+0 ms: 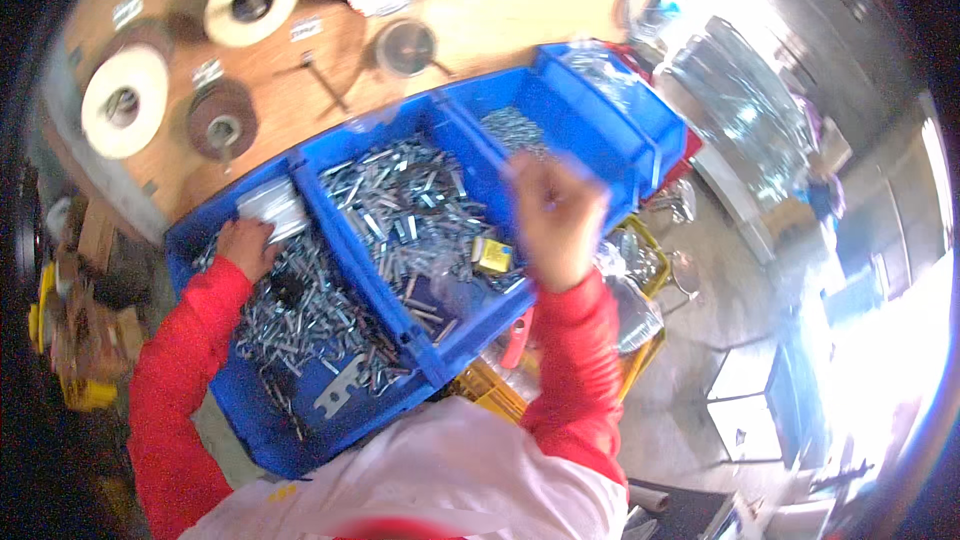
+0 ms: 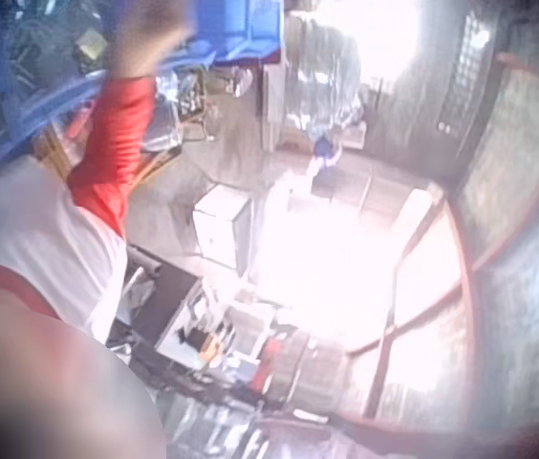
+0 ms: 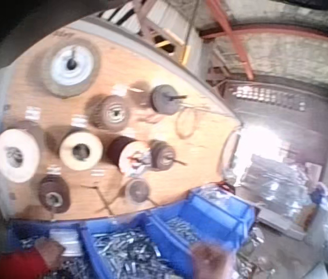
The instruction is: The person repeatedly picks small metal fasteners from blue bins and places them into small clear plastic bags. The person seals each bag and sets it aside on the workbench. The process is repeated continuously throughout the clip.
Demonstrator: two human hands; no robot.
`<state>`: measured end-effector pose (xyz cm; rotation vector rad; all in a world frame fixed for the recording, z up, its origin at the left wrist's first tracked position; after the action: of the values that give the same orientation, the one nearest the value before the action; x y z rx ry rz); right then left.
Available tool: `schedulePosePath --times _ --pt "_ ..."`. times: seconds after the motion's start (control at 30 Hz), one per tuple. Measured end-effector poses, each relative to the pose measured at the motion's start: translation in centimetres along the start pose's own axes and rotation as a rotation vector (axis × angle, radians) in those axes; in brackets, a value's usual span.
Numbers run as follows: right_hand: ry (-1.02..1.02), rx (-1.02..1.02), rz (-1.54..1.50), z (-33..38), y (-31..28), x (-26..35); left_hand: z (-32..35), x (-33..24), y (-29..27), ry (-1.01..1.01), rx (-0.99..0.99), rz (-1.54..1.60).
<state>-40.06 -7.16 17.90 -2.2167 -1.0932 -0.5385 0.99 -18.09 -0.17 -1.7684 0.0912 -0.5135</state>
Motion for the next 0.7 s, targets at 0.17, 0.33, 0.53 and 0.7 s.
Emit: schedulePosePath --times 0.17,0.33,0.53,0.7 --pt "0.101 0.112 -0.267 9.4 5.6 3.9 -0.7 0.1 1.3 0.024 0.007 -0.019" --pt "0.106 0.135 -0.308 11.3 7.1 6.5 1.5 1.8 -6.6 -0.107 -0.400 0.273" --pt "-0.080 0.308 -0.285 12.2 12.8 11.3 8.0 -2.8 -12.2 -0.038 -0.016 0.934" --pt "0.571 0.621 -0.739 14.3 19.0 9.9 13.1 -5.0 -12.3 0.017 0.306 1.203"
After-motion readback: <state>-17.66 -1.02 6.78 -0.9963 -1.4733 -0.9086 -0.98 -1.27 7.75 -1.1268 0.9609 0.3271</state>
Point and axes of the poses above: each hand's wrist, its own z-axis away from the middle knuckle, its own y-axis out of the palm, x = y × z, the point moved 8 cm from there along -z, towards the middle knuckle, and after that the axes turned 15 degrees about -z, right-handed, at the moved point
